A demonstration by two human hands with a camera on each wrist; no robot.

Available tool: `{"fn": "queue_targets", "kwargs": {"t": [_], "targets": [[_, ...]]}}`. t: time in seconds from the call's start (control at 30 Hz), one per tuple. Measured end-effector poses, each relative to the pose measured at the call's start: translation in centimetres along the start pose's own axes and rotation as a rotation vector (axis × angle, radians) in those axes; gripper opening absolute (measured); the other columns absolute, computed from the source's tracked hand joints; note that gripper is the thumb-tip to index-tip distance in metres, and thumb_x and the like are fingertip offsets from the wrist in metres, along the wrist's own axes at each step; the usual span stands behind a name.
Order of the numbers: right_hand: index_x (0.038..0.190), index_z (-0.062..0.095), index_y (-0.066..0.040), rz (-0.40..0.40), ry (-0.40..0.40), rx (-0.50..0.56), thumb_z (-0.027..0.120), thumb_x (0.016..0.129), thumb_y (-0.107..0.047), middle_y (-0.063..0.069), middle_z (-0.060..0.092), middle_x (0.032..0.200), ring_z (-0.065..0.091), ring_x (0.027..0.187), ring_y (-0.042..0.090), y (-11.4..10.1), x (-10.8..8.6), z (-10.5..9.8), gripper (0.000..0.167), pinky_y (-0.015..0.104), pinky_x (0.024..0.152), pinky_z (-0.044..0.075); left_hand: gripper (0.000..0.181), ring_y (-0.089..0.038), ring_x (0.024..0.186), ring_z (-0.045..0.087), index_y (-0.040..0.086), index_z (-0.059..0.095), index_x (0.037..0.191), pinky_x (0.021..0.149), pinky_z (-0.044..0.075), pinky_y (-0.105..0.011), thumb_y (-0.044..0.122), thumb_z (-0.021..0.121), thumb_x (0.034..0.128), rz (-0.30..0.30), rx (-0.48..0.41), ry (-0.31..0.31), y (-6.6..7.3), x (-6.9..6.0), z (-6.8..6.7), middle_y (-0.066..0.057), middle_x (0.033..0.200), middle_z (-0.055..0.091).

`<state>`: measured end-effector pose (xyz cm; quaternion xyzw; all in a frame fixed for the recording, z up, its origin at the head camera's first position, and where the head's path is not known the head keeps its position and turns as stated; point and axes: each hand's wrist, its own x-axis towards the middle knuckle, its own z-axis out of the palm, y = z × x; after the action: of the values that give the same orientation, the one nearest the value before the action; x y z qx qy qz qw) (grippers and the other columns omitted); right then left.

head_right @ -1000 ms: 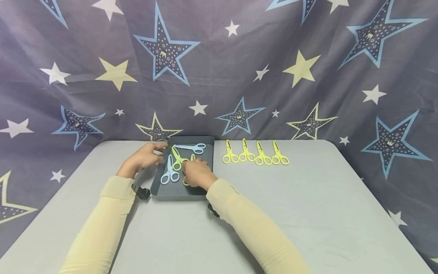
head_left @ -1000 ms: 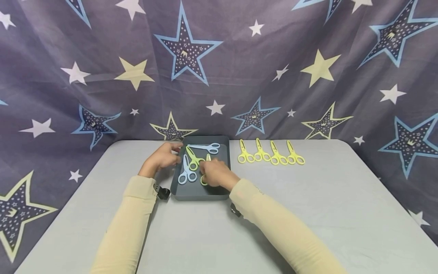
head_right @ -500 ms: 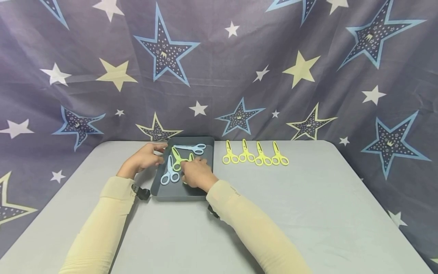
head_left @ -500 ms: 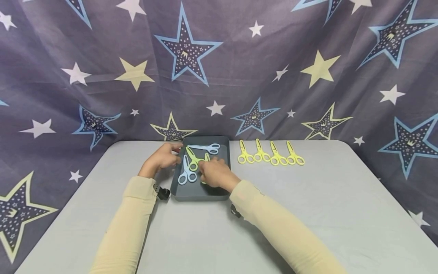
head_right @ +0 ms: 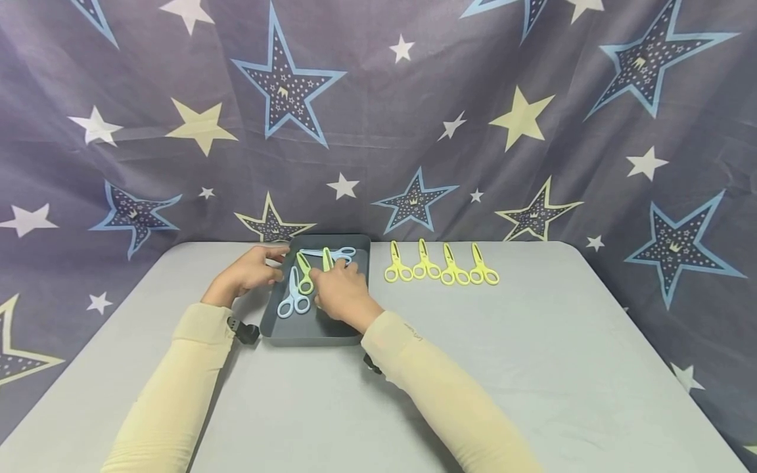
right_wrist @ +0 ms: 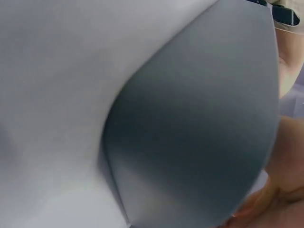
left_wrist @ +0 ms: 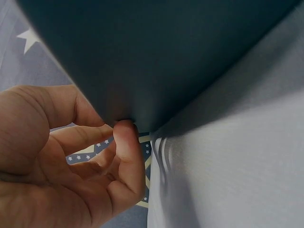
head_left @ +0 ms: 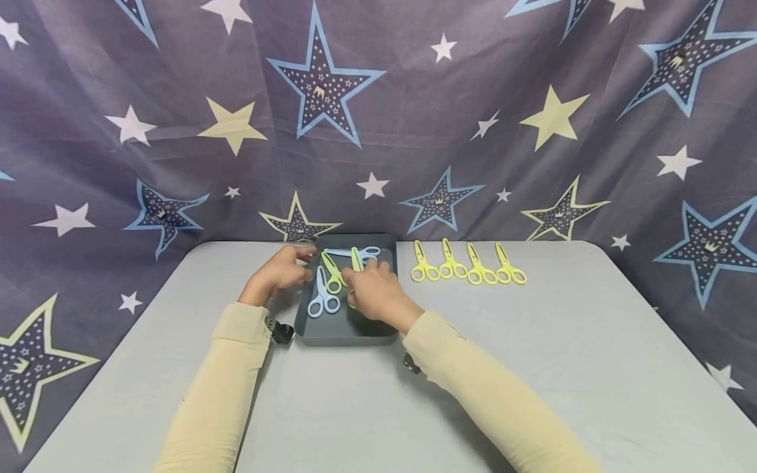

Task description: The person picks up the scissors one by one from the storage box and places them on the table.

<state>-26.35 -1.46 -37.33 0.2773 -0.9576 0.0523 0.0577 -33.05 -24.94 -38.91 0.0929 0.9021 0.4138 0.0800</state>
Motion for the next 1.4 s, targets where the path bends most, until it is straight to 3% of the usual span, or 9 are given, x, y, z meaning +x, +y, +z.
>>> {"fn": "queue_targets", "kwargs": {"t": [0.33,0.9,1.07,1.4], "targets": [[0.113,0.064,-0.019,-0.012,0.083,0.004,0.067,0.094,-0.022,0.017,0.058,0.101,0.054,0.089,0.034,1.2,-1.0,-1.0,0.020,0.042,0.062,0.053,0.081,-0.018,0.077,0.061,-0.007,0.040,0.152,0.062,0.054,-0.026,-0.007,0.060,0.0743,-0.002,-0.019,-0.001,-0.1,0.1,0.0,-0.034,0.136,0.055],[0.096,0.058,-0.017,0.028,0.106,0.011,0.070,0.091,-0.017,0.014,0.053,0.090,0.050,0.085,0.033,4.0,-3.7,-2.3,0.013,0.040,0.063,0.046,0.079,-0.024,0.091,0.063,-0.006,0.041,0.153,0.068,0.055,-0.028,-0.006,0.061,0.0766,-0.019,-0.001,-0.004,-0.1,0.2,0.0,-0.033,0.138,0.054],[0.093,0.056,-0.018,0.053,0.108,0.004,0.070,0.090,-0.017,0.015,0.052,0.090,0.049,0.081,0.033,5.1,-4.6,-2.5,0.014,0.040,0.059,0.044,0.079,-0.028,0.097,0.062,-0.006,0.040,0.153,0.071,0.056,-0.029,-0.006,0.060,0.0768,-0.010,0.002,-0.003,0.0,0.1,0.0,-0.033,0.138,0.054],[0.096,0.058,-0.014,0.044,0.129,-0.011,0.072,0.085,-0.012,0.018,0.054,0.088,0.050,0.080,0.034,7.2,-6.4,-2.3,0.017,0.042,0.065,0.044,0.079,-0.027,0.096,0.062,-0.007,0.039,0.153,0.071,0.056,-0.029,-0.006,0.060,0.0767,-0.004,-0.003,-0.007,-0.1,0.1,0.0,-0.034,0.138,0.054]]}}
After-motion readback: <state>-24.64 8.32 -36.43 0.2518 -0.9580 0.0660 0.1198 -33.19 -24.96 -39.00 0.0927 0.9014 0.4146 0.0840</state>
